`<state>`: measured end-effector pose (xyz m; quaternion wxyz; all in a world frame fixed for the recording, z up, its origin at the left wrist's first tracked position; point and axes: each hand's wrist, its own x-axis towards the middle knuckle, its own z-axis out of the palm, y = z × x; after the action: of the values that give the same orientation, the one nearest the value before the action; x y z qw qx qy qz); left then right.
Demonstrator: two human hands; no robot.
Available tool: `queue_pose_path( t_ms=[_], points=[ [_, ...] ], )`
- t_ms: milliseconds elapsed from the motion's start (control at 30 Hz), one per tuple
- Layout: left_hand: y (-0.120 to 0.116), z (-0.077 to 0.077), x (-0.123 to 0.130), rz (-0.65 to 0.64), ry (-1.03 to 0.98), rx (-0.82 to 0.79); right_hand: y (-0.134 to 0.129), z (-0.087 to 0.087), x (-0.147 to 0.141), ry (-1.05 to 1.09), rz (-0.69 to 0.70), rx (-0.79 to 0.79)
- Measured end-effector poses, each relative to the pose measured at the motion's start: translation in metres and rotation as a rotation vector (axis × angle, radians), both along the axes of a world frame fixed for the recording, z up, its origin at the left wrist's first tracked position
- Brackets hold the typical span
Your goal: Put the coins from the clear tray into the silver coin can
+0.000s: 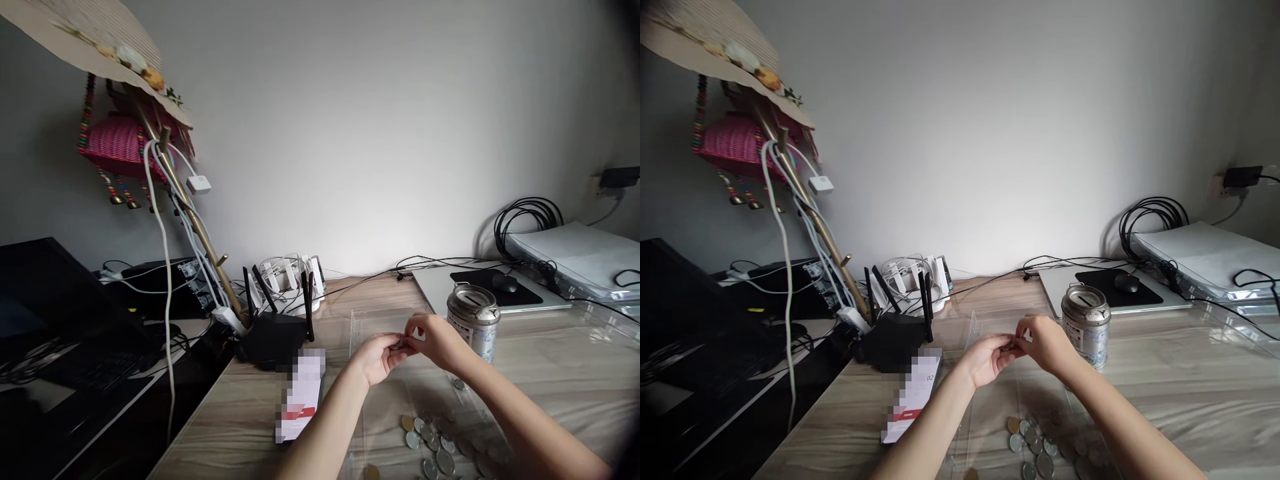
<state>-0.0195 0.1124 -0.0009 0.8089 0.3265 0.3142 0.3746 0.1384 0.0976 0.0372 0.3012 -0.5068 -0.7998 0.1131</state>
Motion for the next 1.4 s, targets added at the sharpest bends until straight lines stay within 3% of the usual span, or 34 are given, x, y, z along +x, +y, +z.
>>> queue_pose_path(
  t_ms=[100,200,300,400,533,633,733,833,967,1067,1200,1333,1400],
  points=[
    [0.001,0.002,-0.002,-0.015,-0.025,-0.053,-0.001,0.017,0.025,0.093,-0.154,0.135],
    [0.0,0.004,-0.003,-0.054,-0.026,-0.056,0.002,0.033,0.064,0.165,-0.542,0.309],
    [-0.001,0.002,-0.003,-0.056,0.007,-0.015,0.01,0.036,0.098,0.121,-0.741,0.191],
    [-0.001,-0.001,-0.002,-0.023,0.05,0.041,0.017,0.03,0.112,0.084,-0.719,0.072],
    [-0.002,-0.001,-0.001,-0.021,0.082,0.082,0.021,0.024,0.114,0.019,-0.675,0.108],
    [-0.002,-0.001,0.0,-0.021,0.097,0.1,0.017,0.026,0.111,-0.056,-0.671,0.2],
    [-0.001,-0.001,0.0,-0.003,0.109,0.099,0.008,0.031,0.097,-0.036,-0.678,0.414],
    [-0.001,-0.001,0.0,-0.001,0.102,0.103,0.0,0.03,0.064,0.034,-0.456,0.444],
    [-0.002,0.0,0.002,0.045,0.098,0.104,-0.004,0.011,0.013,-0.055,-0.059,0.167],
    [-0.003,0.001,0.003,0.085,0.09,0.095,-0.004,0.0,-0.006,-0.101,0.005,0.093],
    [-0.001,0.001,0.002,0.026,0.032,0.04,-0.004,0.01,0.009,0.019,-0.116,0.153],
    [0.001,0.0,-0.001,-0.045,-0.014,-0.027,0.001,0.031,0.059,0.151,-0.525,0.33],
    [0.001,0.0,-0.002,-0.047,0.003,-0.017,0.006,0.035,0.081,0.142,-0.683,0.278]
  ],
)
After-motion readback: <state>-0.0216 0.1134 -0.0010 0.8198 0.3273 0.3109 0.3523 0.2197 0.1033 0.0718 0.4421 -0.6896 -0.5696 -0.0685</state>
